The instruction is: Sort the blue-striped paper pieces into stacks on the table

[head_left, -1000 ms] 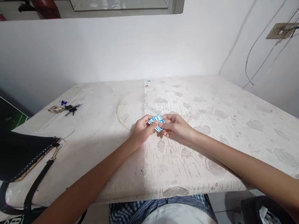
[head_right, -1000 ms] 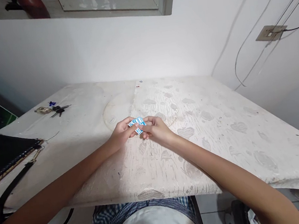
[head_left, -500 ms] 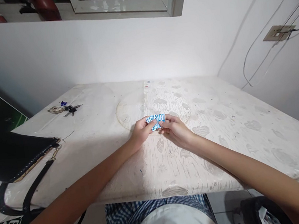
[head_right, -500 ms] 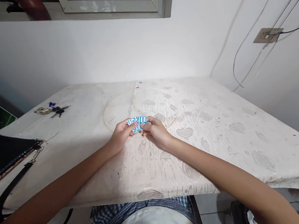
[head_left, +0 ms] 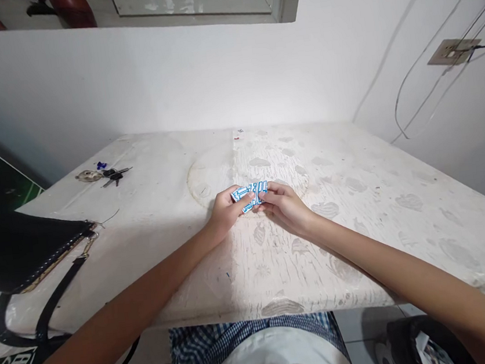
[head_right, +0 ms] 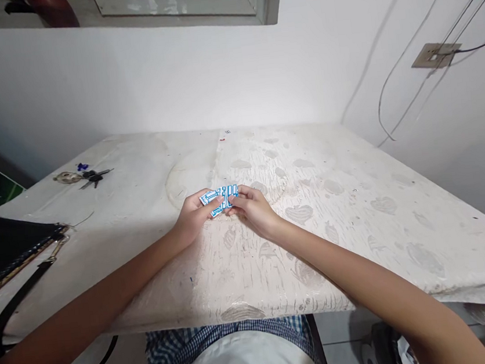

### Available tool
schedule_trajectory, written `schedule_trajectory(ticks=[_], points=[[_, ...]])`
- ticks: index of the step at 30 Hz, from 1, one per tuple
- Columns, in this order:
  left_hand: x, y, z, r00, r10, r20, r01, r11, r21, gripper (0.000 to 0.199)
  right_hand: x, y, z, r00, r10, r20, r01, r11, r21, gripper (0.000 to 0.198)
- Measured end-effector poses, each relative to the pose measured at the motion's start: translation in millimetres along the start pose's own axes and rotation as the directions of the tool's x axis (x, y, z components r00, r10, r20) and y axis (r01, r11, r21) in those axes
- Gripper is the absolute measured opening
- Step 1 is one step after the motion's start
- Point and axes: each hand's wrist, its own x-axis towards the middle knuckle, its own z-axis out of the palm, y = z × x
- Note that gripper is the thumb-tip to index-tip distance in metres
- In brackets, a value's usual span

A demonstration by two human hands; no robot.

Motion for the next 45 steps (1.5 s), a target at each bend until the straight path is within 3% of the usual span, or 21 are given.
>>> schedule_trajectory(ticks=[4,15,18,22,25,29,32,36,40,45], points=[[4.7,-11.5,-0.4,0.999,0.000,0.048,0.001,1.000,-0.025,0.028,2.9,-1.2,-3.6,1.000,-0.013,-0.020,0.012,1.000,-0.023,0.010],[5.7,-6.1,-2.5,0.997,-0.049,-0.067,0.047,0.999,-0.028,0.035,6.1,-9.1,-10.6,0.995,-0.012,-0.095,0.013,1.000,0.015,0.015],[6.2,-3.5,-4.2,0.992,-0.082,-0.097,0.064,0.983,-0.173,0.033,8.3,-10.4,-14.3,0.996,0.036,-0.079,-0.029,0.996,0.085,0.014],[9.3,6.6,-8.3,0.964,-0.266,-0.023,0.219,0.836,-0.503,0.018,12.3,-10.8,-18.4,0.991,0.112,-0.071,-0.094,0.972,0.216,0.009],[12.0,18.4,-10.9,0.905,-0.424,0.025,0.353,0.719,-0.598,0.004,13.9,-10.1,-20.8,0.986,0.143,-0.087,-0.116,0.959,0.259,0.008],[13.0,28.3,-13.7,0.848,-0.526,0.068,0.448,0.642,-0.622,0.025,13.5,-10.2,-22.3,0.992,0.082,-0.100,-0.058,0.973,0.223,0.017],[13.3,28.5,-17.0,0.877,-0.480,0.038,0.413,0.708,-0.573,0.033,16.9,-15.0,-24.8,0.991,0.045,-0.126,-0.025,0.988,0.153,0.024],[22.2,29.7,-20.4,0.941,-0.339,-0.023,0.297,0.853,-0.430,0.019,34.7,-29.6,-32.4,0.986,-0.035,-0.160,0.038,0.999,0.019,0.025],[53.2,41.6,-18.9,0.980,-0.196,-0.012,0.183,0.932,-0.313,0.009,66.9,-51.6,-37.2,0.984,-0.116,-0.134,0.099,0.987,-0.125,0.015],[113.2,55.5,-19.4,0.963,-0.072,-0.259,0.051,0.995,-0.088,0.003,112.6,-82.6,-30.5,0.946,-0.293,-0.141,0.244,0.926,-0.288,0.010]])
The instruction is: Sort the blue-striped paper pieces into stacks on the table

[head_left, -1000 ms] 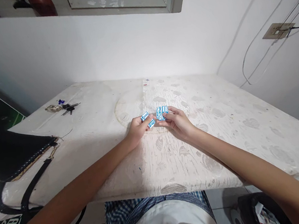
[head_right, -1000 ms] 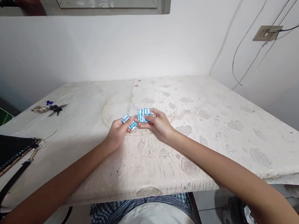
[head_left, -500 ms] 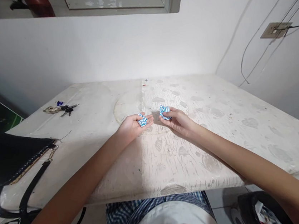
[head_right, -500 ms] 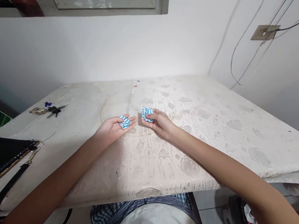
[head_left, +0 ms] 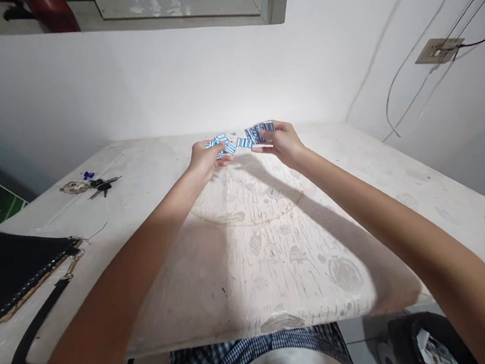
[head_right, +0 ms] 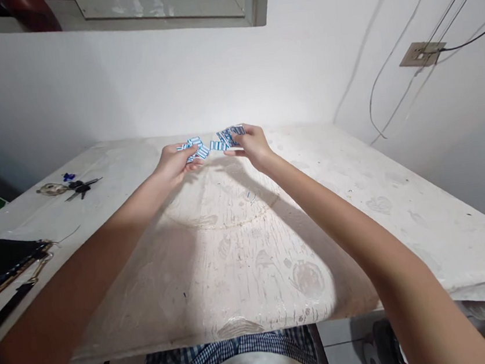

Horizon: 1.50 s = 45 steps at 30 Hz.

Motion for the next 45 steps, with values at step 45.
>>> schedule_trajectory(ticks=[45], points=[[33.1,-23.5,-56.2,0.845,-0.312,0.435,-0.214,0.548,0.809,0.063,1.6,70.7,13.6,0.954,0.295,0.052,-0.004,0.185,-0.983,0.058]])
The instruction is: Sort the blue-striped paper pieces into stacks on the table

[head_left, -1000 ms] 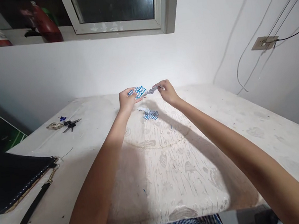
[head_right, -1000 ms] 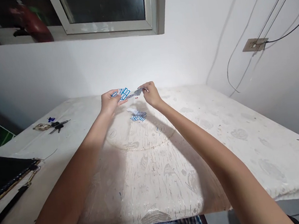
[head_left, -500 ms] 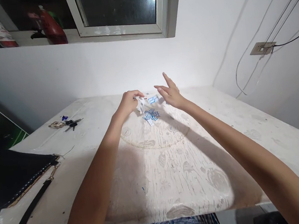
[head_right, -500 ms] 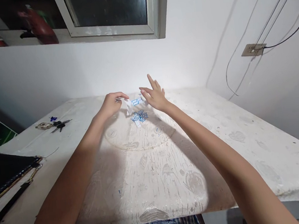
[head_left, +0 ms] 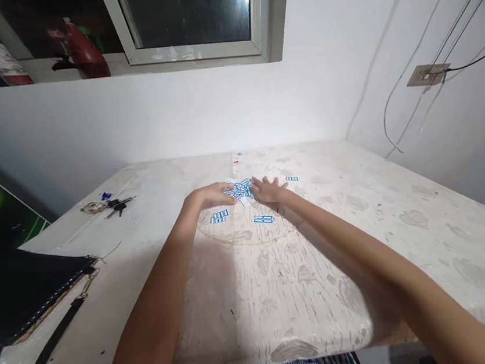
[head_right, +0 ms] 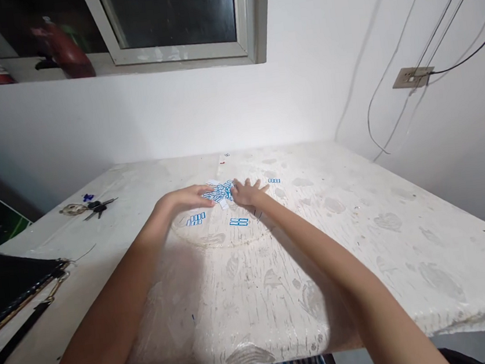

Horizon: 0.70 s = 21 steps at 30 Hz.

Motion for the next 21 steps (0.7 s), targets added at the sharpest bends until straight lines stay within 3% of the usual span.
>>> schedule_trajectory(ticks=[2,4,7,9,12,13,15,18,21], points=[[1.6,-10.3,1.3,0.995,-0.069,0.066,0.067,0.997,0.036,0.086,1.4,-9.5,13.0,0.991,-0.134,0.010,0.134,0.991,-0.008,0.053],[3.3,-17.3,0.6,0.994,-0.064,0.092,0.059,0.997,0.052,0.097,-0.2,-15.4,19.6,0.953,-0.302,0.022,0.302,0.953,0.004,0.047],[6.6,-23.7,0.7,0.995,-0.025,0.092,0.014,0.993,0.114,0.096,-7.2,-11.2,18.4,0.837,-0.546,0.036,0.539,0.834,0.115,0.042],[8.9,-26.3,5.7,0.998,-0.008,0.063,-0.003,0.987,0.163,0.090,-12.4,0.6,13.0,0.794,-0.608,0.013,0.595,0.780,0.192,0.032],[10.5,-26.0,24.2,0.999,0.037,-0.038,-0.028,0.974,0.226,0.079,-16.8,25.8,2.9,0.853,-0.512,-0.100,0.521,0.837,0.164,0.022],[10.0,-24.3,32.5,0.988,0.090,-0.129,-0.047,0.952,0.301,0.070,-16.7,34.6,-0.2,0.888,-0.438,-0.143,0.455,0.880,0.132,0.026],[6.9,-18.2,49.3,0.975,0.140,-0.173,-0.075,0.939,0.337,0.060,-14.2,50.3,-5.1,0.962,-0.177,-0.210,0.192,0.980,0.057,0.037],[-1.8,-5.6,68.7,0.951,0.264,-0.163,-0.181,0.898,0.401,0.057,-5.8,64.3,-6.9,0.959,0.183,-0.217,-0.186,0.983,0.005,0.045],[-9.0,1.9,75.4,0.924,0.377,-0.060,-0.322,0.854,0.409,0.055,3.9,61.5,-1.4,0.970,0.183,-0.162,-0.184,0.983,0.007,0.050]])
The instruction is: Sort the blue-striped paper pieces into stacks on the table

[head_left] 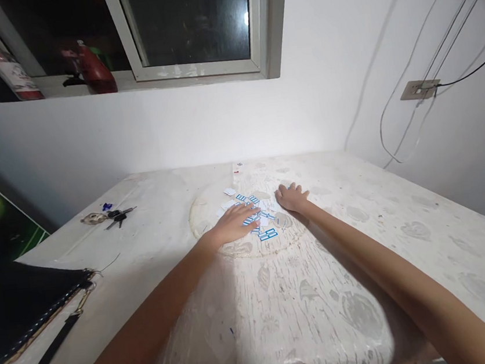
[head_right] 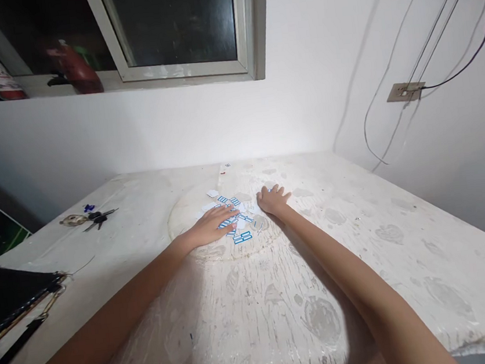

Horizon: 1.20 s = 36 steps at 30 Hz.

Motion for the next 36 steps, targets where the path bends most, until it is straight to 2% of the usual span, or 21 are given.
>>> schedule_trajectory(ticks=[2,3,5,7,10,12,14,16,17,18,20,23,25,28,30,32,34,36], points=[[-0.8,-2.5,-1.2,1.000,0.029,0.007,-0.029,1.000,0.005,0.051,1.7,-11.3,6.6,0.994,-0.102,0.035,0.101,0.995,0.013,0.052],[-0.6,-6.8,-2.0,1.000,0.003,-0.011,-0.003,1.000,0.018,0.049,1.2,-18.4,9.7,0.984,-0.168,0.054,0.167,0.986,0.026,0.052],[0.4,-19.5,-3.3,0.988,-0.122,-0.098,0.127,0.990,0.054,0.046,-2.1,-32.8,14.2,0.947,-0.306,0.092,0.301,0.951,0.067,0.050],[1.1,-34.2,-4.3,0.946,-0.253,-0.201,0.273,0.959,0.078,0.043,-8.3,-44.0,15.8,0.895,-0.431,0.112,0.418,0.900,0.123,0.048],[1.2,-51.9,-4.8,0.888,-0.356,-0.292,0.391,0.918,0.070,0.041,-20.7,-49.3,13.4,0.804,-0.584,0.112,0.549,0.802,0.237,0.043],[1.3,-57.9,-4.7,0.854,-0.397,-0.336,0.438,0.897,0.052,0.040,-29.1,-45.3,10.8,0.759,-0.642,0.108,0.521,0.698,0.491,0.039],[2.3,-59.3,-4.9,0.839,-0.412,-0.357,0.451,0.892,0.031,0.040,-35.5,-37.8,8.7,0.755,-0.650,0.082,0.342,0.497,0.797,0.033],[3.8,-56.8,-5.8,0.848,-0.396,-0.351,0.425,0.905,0.004,0.039,-39.2,-30.1,7.7,0.808,-0.588,0.032,0.160,0.271,0.949,0.028],[4.3,-54.5,-6.5,0.861,-0.378,-0.342,0.399,0.917,-0.009,0.038,-39.9,-27.0,7.6,0.843,-0.538,-0.005,0.130,0.195,0.972,0.025],[4.5,-51.6,-7.2,0.875,-0.353,-0.330,0.368,0.930,-0.019,0.037,-40.0,-24.8,8.0,0.875,-0.483,-0.047,0.141,0.161,0.977,0.023],[3.5,-45.2,-8.3,0.910,-0.296,-0.290,0.287,0.955,-0.074,0.041,-39.0,-23.4,9.7,0.911,-0.390,-0.137,0.234,0.212,0.949,0.019],[0.6,-36.3,-9.1,0.948,-0.224,-0.225,0.156,0.946,-0.284,0.063,-35.4,-27.3,13.3,0.908,-0.354,-0.224,0.353,0.358,0.865,0.024],[-0.2,-32.6,-10.0,0.963,-0.191,-0.188,0.086,0.886,-0.455,0.075,-31.7,-29.9,13.9,0.906,-0.345,-0.244,0.393,0.475,0.788,0.032],[1.1,-31.3,-13.4,0.961,-0.202,-0.191,0.038,0.776,-0.630,0.076,-25.3,-27.0,9.9,0.901,-0.339,-0.271,0.433,0.663,0.611,0.038],[1.3,-32.6,-16.0,0.937,-0.251,-0.243,0.041,0.769,-0.638,0.070,-21.9,-20.3,5.8,0.897,-0.345,-0.276,0.441,0.723,0.532,0.040],[-0.7,-33.9,-17.3,0.923,-0.276,-0.267,0.087,0.826,-0.556,0.067,-20.0,-12.4,3.2,0.902,-0.357,-0.241,0.431,0.758,0.489,0.043],[-4.0,-33.8,-16.4,0.936,-0.267,-0.230,0.134,0.874,-0.468,0.069,-18.9,-5.0,2.6,0.911,-0.374,-0.174,0.411,0.787,0.460,0.044],[-6.6,-31.6,-13.7,0.958,-0.224,-0.178,0.121,0.880,-0.459,0.071,-17.5,1.7,2.5,0.911,-0.398,-0.106,0.400,0.792,0.460,0.046]])
